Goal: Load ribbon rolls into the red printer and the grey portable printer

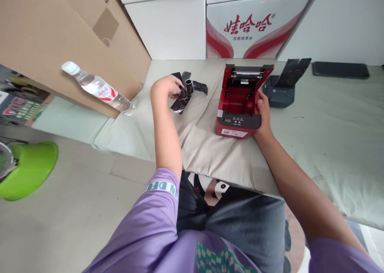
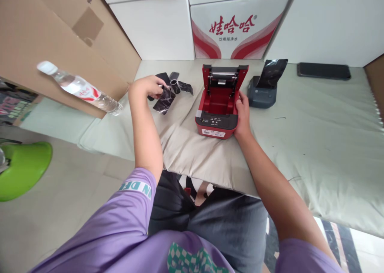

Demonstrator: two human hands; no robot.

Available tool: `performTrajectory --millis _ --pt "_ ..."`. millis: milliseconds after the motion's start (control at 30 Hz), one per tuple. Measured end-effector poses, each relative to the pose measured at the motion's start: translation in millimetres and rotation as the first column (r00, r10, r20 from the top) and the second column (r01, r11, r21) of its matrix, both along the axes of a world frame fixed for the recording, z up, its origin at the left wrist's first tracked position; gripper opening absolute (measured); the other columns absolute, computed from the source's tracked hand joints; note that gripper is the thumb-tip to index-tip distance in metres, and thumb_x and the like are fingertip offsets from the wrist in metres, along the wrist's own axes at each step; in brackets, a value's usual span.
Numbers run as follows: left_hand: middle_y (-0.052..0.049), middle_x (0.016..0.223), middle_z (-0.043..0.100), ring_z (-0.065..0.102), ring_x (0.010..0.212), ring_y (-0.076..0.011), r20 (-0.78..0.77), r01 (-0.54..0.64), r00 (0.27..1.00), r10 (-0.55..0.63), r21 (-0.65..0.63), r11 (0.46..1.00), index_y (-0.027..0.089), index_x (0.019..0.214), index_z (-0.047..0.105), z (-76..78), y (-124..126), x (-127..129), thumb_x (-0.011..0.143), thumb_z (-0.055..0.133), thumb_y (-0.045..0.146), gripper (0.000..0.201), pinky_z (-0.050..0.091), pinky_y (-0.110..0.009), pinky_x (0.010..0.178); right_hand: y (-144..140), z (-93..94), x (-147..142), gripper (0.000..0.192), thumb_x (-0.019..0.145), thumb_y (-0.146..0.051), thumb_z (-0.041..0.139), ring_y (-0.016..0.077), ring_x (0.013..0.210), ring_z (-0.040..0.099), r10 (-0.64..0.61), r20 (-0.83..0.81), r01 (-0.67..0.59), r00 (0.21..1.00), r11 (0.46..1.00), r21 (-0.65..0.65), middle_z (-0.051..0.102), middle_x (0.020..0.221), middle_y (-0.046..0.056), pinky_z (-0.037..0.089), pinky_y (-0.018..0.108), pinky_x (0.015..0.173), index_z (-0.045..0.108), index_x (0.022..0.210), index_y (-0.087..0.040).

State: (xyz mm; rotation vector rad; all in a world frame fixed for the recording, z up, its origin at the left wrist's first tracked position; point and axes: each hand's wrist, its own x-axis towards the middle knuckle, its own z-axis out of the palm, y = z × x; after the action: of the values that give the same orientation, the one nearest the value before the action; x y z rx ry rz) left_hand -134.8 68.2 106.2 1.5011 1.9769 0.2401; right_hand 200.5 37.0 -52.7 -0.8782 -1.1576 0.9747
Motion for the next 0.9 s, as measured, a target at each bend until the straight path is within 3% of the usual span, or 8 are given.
performTrajectory --millis 100,200,333,500,667,833,900 --pt "0.004 0.06 0.05 0.06 0.063 -0.0149 -0.104 -0.099 0.99 0.093 -0.054 0.994 0.019 0.116 0.076 -5.3 4.7 -3.5 0.083 0.069 0.003 0.038 0.05 -0.03 0.074 -0.5 0.3 -0.1 0.058 0.087 -0.075 0.066 0.0303 0.142 0.062 0.002 -0.003 -0.002 1.0 1.0 0.002 0.068 0.143 0.002 0.045 0.057 0.127 0.065 0.131 -0.037" --pt "0.006 0.058 0.048 0.06 0.061 -0.0158 -0.167 -0.112 0.981 0.1 -0.064 0.992 0.02 0.125 0.073 -6.3 5.4 -4.0 0.083 0.071 0.004 0.045 0.049 -0.029 0.071 1.0 -1.5 0.8 0.058 0.088 -0.074 0.065 0.0304 0.142 0.062 0.005 -0.001 -0.005 1.0 1.0 -0.002 0.068 0.143 0.003 0.045 0.057 0.127 0.064 0.132 -0.037" --pt "0.006 0.055 0.052 0.067 0.065 -0.0176 -0.156 -0.13 0.981 0.112 -0.111 0.985 0.018 0.129 0.071 -4.8 2.7 -0.7 0.08 0.077 0.003 0.052 0.052 -0.027 0.072 2.7 -3.8 1.7 0.057 0.089 -0.074 0.064 0.0301 0.142 0.062 -0.007 0.026 0.007 1.0 1.0 0.007 0.068 0.143 0.003 0.047 0.057 0.126 0.064 0.132 -0.037" --pt "0.005 0.057 0.058 0.068 0.069 -0.0142 -0.092 -0.193 0.979 0.183 -0.117 0.974 0.014 0.128 0.067 -3.8 1.4 1.1 0.087 0.075 0.004 0.044 0.055 -0.024 0.073 1.4 -2.3 0.4 0.053 0.089 -0.071 0.065 0.0298 0.141 0.063 -0.02 0.007 0.02 1.0 1.0 0.023 0.068 0.142 0.003 0.048 0.057 0.125 0.065 0.129 -0.036" --pt "0.005 0.06 0.06 0.063 0.072 -0.0099 -0.101 -0.157 0.985 0.143 -0.154 0.975 0.011 0.109 0.067 -11.2 10.7 -7.9 0.09 0.08 0.019 0.024 0.054 -0.024 0.075 0.4 -0.2 0.2 0.051 0.09 -0.07 0.064 0.0289 0.139 0.062 -0.019 0.015 0.019 1.0 1.0 0.009 0.068 0.141 0.003 0.049 0.057 0.123 0.065 0.128 -0.036" --pt "0.004 0.067 0.06 0.062 0.072 -0.0121 -0.172 -0.112 0.982 0.083 -0.167 0.98 0.013 0.106 0.067 -28.1 20.7 -6.4 0.082 0.088 0.028 0.036 0.052 -0.027 0.074 -6.9 10.8 -5.9 0.045 0.09 -0.062 0.065 0.0263 0.134 0.064 -0.015 -0.051 0.013 0.999 0.999 -0.037 0.069 0.135 0.003 0.048 0.053 0.123 0.066 0.124 -0.033" --pt "0.002 0.072 0.062 0.065 0.074 -0.0148 -0.188 -0.086 0.981 0.05 -0.189 0.978 0.015 0.107 0.068 -27.9 19.1 -4.8 0.076 0.092 0.027 0.041 0.05 -0.028 0.071 -11.4 16.7 -9.5 0.044 0.089 -0.057 0.068 0.0253 0.131 0.064 -0.028 -0.11 0.022 0.994 0.998 -0.059 0.07 0.134 0.004 0.046 0.049 0.125 0.068 0.123 -0.03"
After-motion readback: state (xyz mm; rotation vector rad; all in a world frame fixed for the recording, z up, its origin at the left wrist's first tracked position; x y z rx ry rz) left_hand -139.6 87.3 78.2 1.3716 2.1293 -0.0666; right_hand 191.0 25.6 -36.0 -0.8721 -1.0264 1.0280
